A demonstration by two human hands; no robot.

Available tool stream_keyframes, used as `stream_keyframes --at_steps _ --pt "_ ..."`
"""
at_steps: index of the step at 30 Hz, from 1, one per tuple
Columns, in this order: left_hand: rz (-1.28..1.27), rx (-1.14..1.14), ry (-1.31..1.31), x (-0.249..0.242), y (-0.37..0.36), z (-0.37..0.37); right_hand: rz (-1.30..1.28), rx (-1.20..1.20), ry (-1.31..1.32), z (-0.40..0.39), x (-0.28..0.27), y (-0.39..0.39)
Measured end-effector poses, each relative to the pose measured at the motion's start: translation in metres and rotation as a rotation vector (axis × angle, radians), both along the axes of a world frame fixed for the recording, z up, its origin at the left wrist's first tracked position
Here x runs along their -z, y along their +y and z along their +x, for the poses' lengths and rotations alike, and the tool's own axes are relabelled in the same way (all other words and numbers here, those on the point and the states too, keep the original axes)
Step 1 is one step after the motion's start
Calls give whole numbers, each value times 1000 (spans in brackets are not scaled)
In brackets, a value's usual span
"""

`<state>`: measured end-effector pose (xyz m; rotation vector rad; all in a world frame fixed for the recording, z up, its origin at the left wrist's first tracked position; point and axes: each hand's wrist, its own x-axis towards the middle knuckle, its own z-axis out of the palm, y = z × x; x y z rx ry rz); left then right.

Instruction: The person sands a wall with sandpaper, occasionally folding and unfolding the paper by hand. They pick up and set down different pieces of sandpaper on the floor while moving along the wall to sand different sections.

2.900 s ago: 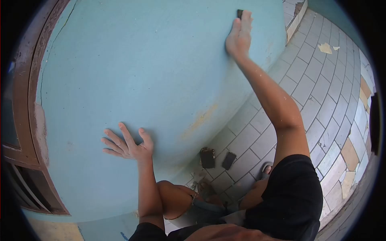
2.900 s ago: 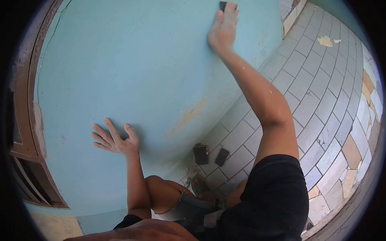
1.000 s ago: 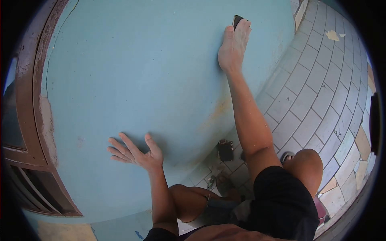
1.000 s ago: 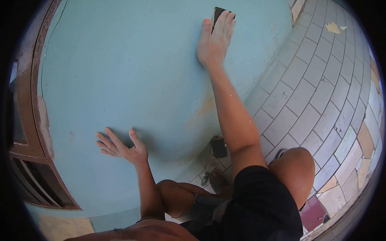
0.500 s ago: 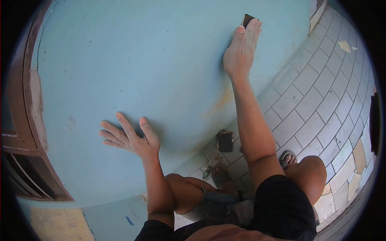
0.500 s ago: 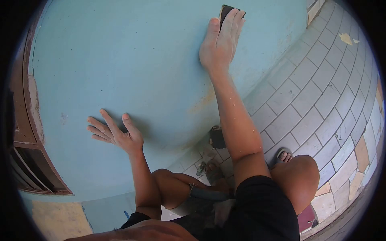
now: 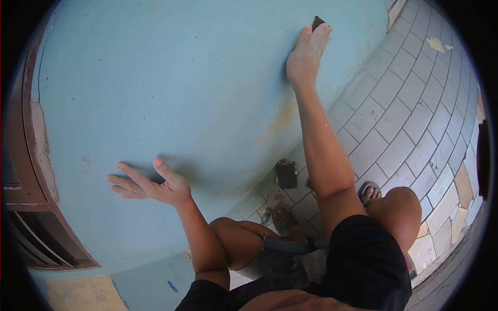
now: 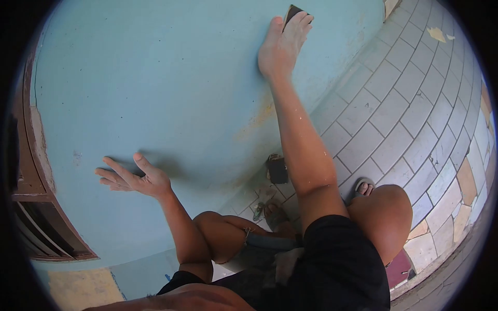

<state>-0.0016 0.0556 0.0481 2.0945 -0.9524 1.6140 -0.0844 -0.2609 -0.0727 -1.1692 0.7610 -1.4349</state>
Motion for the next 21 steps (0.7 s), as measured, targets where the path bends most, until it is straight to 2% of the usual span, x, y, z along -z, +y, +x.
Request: stream_keyframes --at_steps 2,4,5,6,8,10,12,15,17,18,20,21 --pt "-23 18 -14 8 -17 -3 -155 164 126 27 -9 91" --pt "150 -4 -20 18 -34 -7 -576 -272 283 47 20 246" --pt "162 8 -18 18 -33 -8 -693 -311 228 45 34 261" --pt "161 0 -10 14 -27 -6 -669 -304 230 44 37 250" --pt "153 -15 1 5 -15 0 -703 -115 214 42 44 184" --pt "55 -72 -29 -4 -1 4 -353 188 170 31 42 83" --pt "42 -74 5 -6 8 1 -34 225 55 13 45 -14" --pt "4 -48 31 5 -4 -3 16 218 44 19 37 0" --pt "44 -45 -7 16 -22 -4 -244 190 161 39 18 107" --pt "45 -34 -16 20 -29 -3 -358 68 133 42 9 162" --pt "158 -35 -61 25 -33 -1 -601 -217 182 34 8 212" --pt "166 -34 -64 22 -31 1 -594 -216 179 33 6 198"
